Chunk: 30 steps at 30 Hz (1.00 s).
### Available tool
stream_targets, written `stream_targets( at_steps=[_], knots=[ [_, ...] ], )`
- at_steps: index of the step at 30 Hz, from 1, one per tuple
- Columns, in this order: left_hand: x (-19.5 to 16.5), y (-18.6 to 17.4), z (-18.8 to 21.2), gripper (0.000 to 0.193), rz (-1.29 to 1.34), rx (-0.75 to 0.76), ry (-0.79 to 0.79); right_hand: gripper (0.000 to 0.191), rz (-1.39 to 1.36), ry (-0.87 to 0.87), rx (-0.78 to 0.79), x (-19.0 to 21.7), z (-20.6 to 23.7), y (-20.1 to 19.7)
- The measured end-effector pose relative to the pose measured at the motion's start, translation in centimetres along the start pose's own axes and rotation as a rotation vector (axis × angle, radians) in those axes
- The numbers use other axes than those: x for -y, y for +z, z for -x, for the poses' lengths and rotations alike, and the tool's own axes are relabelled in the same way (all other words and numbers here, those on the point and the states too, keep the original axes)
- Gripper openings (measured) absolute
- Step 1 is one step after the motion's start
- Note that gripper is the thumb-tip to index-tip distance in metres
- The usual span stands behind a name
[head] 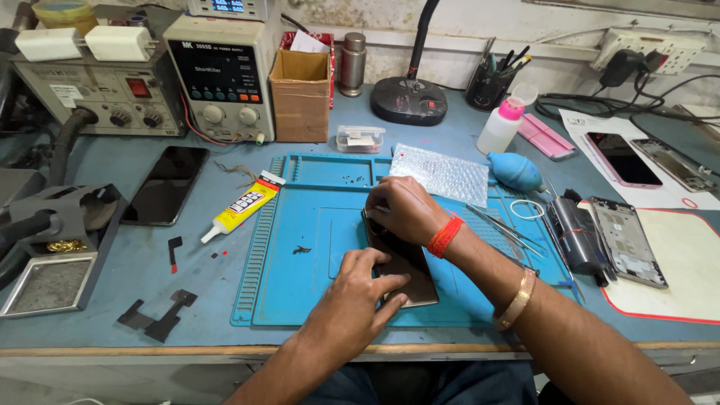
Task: The person works at a repair bench with a disassembled smartphone. They apply adhesive from a yellow glue tube around the phone frame, use tweezers to position parts, then align the back cover onto the phone body and press it down to secure it.
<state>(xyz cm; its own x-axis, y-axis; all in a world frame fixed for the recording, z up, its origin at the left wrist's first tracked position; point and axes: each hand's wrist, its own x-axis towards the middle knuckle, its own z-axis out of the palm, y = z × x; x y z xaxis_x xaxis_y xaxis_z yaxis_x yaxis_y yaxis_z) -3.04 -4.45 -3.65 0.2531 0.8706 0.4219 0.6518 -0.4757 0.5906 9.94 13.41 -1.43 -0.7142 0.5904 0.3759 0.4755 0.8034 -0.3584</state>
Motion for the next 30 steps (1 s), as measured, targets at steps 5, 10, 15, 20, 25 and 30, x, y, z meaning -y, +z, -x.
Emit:
stream_targets(
  at_steps=[5, 10, 15, 20, 25, 30],
  knots=[
    [0.0, 0.0, 0.1, 0.028, 0.001, -0.016, 0.015, 0.011, 0.07, 0.013, 0.033, -0.1, 0.2, -0.7],
    [-0.1, 0.0, -0.1, 0.027, 0.005, -0.004, -0.002, 0.012, 0.031, 0.003, 0.02, -0.2, -0.2, -0.2],
    [-0.2, -0.1, -0.1, 0.028, 0.014, 0.016, -0.026, 0.013, 0.037, 0.02, -0.028, -0.7, -0.7, 0.4],
    [-0.1, -0.1, -0.1, 0.026, 0.037, 0.0, -0.014, 0.012, 0.069, 0.144, 0.012, -1.1, 0.0, -0.9],
    [0.0, 0.0, -0.2, 0.028, 0.015, 0.014, 0.0, 0.013, 0.065, 0.015, 0.035, -0.8, 0.9, -1.3],
    [-0.2, -0.1, -0.2, 0.029, 0.014, 0.033, -0.03, 0.013, 0.043, 0.017, 0.016, -0.6, 0.0, -0.5]
  ],
)
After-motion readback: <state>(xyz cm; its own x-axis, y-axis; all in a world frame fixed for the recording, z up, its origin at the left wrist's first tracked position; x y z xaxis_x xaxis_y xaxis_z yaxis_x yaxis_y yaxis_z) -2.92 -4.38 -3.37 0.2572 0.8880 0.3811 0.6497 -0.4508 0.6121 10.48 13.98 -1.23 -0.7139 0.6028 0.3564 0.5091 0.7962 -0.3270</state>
